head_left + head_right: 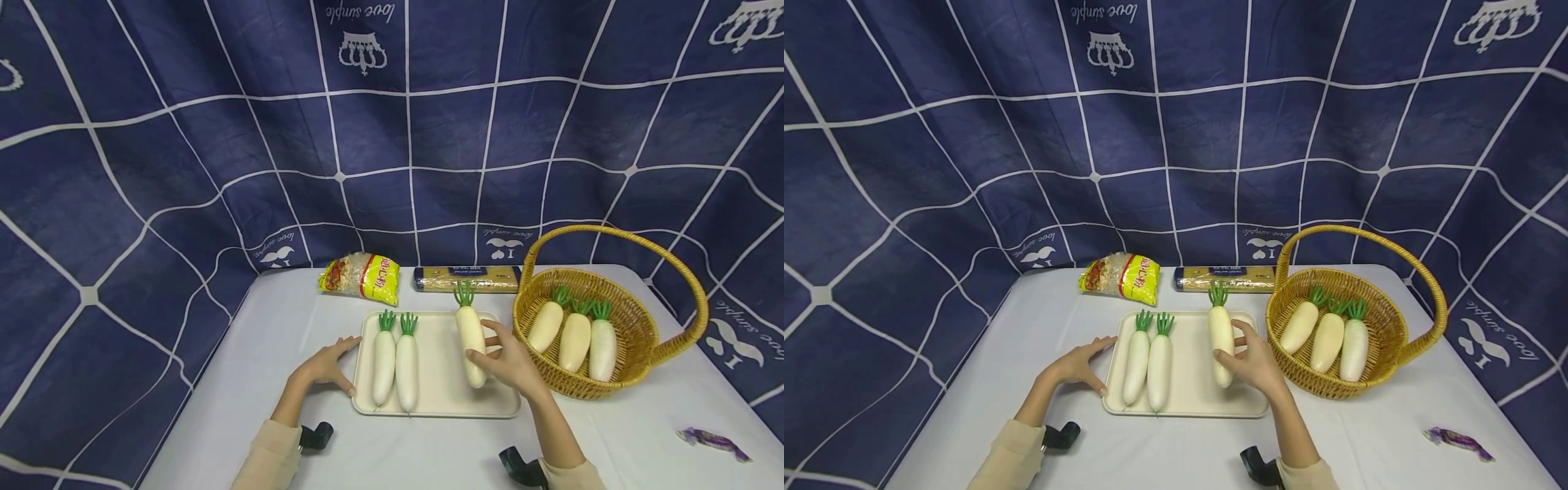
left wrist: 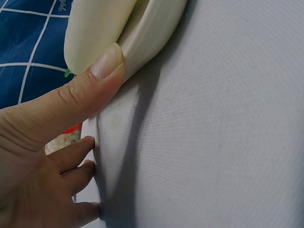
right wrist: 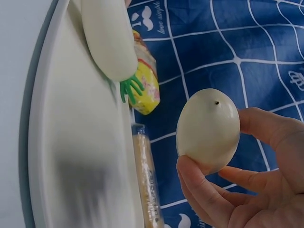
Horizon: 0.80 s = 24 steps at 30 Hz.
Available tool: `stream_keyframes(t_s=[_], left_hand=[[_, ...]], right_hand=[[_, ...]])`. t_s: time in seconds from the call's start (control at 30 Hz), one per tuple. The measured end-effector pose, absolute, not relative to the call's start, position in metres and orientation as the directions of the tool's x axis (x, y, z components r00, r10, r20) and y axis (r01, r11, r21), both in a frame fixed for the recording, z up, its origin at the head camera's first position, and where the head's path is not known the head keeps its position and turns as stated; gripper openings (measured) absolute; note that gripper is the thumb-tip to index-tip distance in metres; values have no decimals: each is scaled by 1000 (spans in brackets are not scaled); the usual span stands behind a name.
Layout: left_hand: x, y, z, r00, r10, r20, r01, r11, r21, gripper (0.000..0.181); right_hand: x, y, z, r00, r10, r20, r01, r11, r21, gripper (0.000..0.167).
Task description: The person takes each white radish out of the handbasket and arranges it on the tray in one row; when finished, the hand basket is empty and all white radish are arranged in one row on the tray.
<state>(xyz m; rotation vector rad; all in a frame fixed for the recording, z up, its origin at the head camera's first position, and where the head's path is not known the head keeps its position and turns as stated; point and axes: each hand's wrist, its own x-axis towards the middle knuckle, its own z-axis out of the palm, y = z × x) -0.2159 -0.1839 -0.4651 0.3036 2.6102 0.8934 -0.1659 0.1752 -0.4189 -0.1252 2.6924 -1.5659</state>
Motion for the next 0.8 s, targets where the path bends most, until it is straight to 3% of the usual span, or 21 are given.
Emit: stream_keyframes(t_s=[0.8], left_hand=[[-216,-183,-464,-912,314,-263,85,772,630,110]], right_hand=[[-165,161,-433,-997,-74,-10,-30,519,-854,71]])
